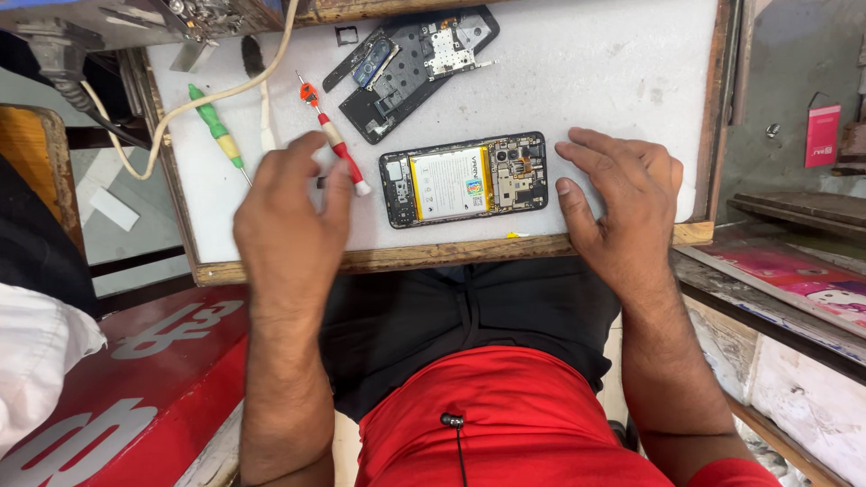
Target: The person cleans the internal components of a disassembled smartphone using a toothbrush and liquid. They remove the battery, clean the motherboard and frame, and then reinsert the battery.
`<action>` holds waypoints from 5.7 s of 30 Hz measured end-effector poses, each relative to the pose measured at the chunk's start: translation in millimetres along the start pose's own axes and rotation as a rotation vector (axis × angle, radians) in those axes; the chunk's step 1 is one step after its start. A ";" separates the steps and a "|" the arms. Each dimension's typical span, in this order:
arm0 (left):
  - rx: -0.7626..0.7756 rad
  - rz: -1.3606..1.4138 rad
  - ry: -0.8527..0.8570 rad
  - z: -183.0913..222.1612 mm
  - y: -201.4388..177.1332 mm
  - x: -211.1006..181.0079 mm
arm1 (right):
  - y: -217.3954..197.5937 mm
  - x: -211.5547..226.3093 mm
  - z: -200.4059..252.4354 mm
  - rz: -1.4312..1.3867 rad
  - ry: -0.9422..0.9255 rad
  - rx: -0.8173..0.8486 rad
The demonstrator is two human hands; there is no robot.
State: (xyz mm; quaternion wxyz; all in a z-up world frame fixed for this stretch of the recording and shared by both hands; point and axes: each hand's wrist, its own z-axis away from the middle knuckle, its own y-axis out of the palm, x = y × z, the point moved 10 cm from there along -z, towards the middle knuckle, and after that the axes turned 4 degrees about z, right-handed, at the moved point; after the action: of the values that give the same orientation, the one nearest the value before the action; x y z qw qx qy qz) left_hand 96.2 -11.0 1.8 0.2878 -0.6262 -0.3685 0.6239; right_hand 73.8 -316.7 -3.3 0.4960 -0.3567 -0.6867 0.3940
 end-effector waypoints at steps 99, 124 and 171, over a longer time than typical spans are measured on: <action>0.384 -0.197 0.711 -30.8 89.0 -141.2 | 13.4 -11.1 4.5 -0.112 -0.096 0.094; 0.324 1.023 -0.161 -2.0 93.4 -75.6 | 43.6 2.3 -22.0 -1.371 0.324 0.259; 0.358 1.330 -0.013 24.5 101.1 -77.4 | 51.7 -1.0 -2.7 -1.529 0.245 0.322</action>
State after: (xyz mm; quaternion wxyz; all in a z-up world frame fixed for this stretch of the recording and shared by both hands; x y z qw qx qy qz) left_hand 86.0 -133.9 -38.4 -0.0593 -0.6583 0.2010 0.7230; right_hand 81.7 -294.6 -49.4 0.7468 0.2495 -0.6165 -0.0036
